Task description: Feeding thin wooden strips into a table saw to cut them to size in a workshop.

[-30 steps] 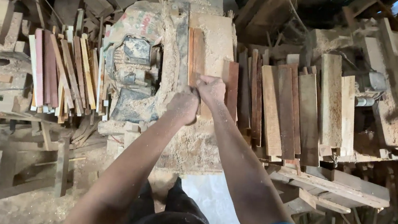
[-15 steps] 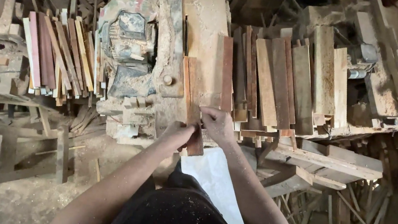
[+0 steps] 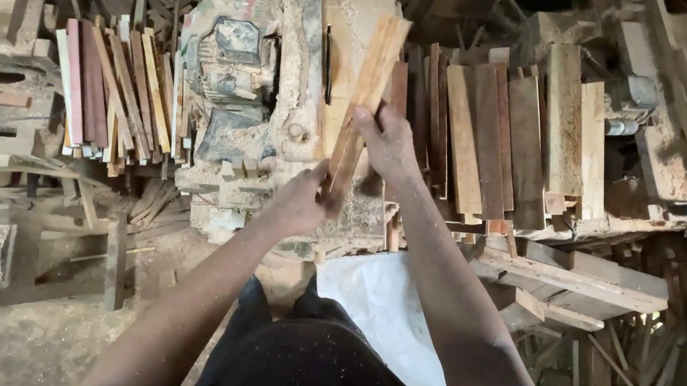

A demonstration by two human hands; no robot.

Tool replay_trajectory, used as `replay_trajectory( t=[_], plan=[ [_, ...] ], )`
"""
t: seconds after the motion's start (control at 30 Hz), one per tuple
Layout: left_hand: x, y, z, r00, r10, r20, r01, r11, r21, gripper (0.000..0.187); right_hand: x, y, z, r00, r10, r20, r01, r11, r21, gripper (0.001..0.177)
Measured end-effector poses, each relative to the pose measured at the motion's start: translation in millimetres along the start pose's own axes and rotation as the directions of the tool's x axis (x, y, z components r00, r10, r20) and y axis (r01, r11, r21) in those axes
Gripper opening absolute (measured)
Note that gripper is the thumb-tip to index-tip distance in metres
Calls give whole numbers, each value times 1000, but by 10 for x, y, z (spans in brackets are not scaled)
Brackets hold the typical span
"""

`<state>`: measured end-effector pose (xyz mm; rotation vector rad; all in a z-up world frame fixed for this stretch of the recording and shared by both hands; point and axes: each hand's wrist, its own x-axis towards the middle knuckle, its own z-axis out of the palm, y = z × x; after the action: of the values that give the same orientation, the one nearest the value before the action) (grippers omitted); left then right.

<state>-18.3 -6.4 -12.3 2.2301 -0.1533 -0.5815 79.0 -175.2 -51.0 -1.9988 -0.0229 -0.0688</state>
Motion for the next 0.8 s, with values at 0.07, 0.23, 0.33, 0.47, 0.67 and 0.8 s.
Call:
replay_trajectory(
  t=[0.07,0.23,0.33,0.47,0.67,0.8],
  plan=[
    [-30,-75,77,998,-56,23,57,998,-17,48,-110,168,148,999,46,2,-46,999,-22,41],
    [68,-515,671,969,-213,123,242,916,-321,57,-203,758,530,948,318,0,-305,908,-289,41],
    [-122,-329,603,969,-216,117,245,859,-450,60,-312,639,490,928,374,-1,-338,838,-429,37],
    [-133,-334,741,992,-124,-32,119,984,-132,59,-356,376,545,905,419,78,-321,790,-522,43],
    [-128,-376,690,999,-39,35,40,999,-24,109,-274,271,608,911,409,51,-311,764,-565,38],
    [-97,-354,661,992,-23,122,20,999,28,116,-9,1318,943,909,417,20,-347,782,-517,43]
  ],
)
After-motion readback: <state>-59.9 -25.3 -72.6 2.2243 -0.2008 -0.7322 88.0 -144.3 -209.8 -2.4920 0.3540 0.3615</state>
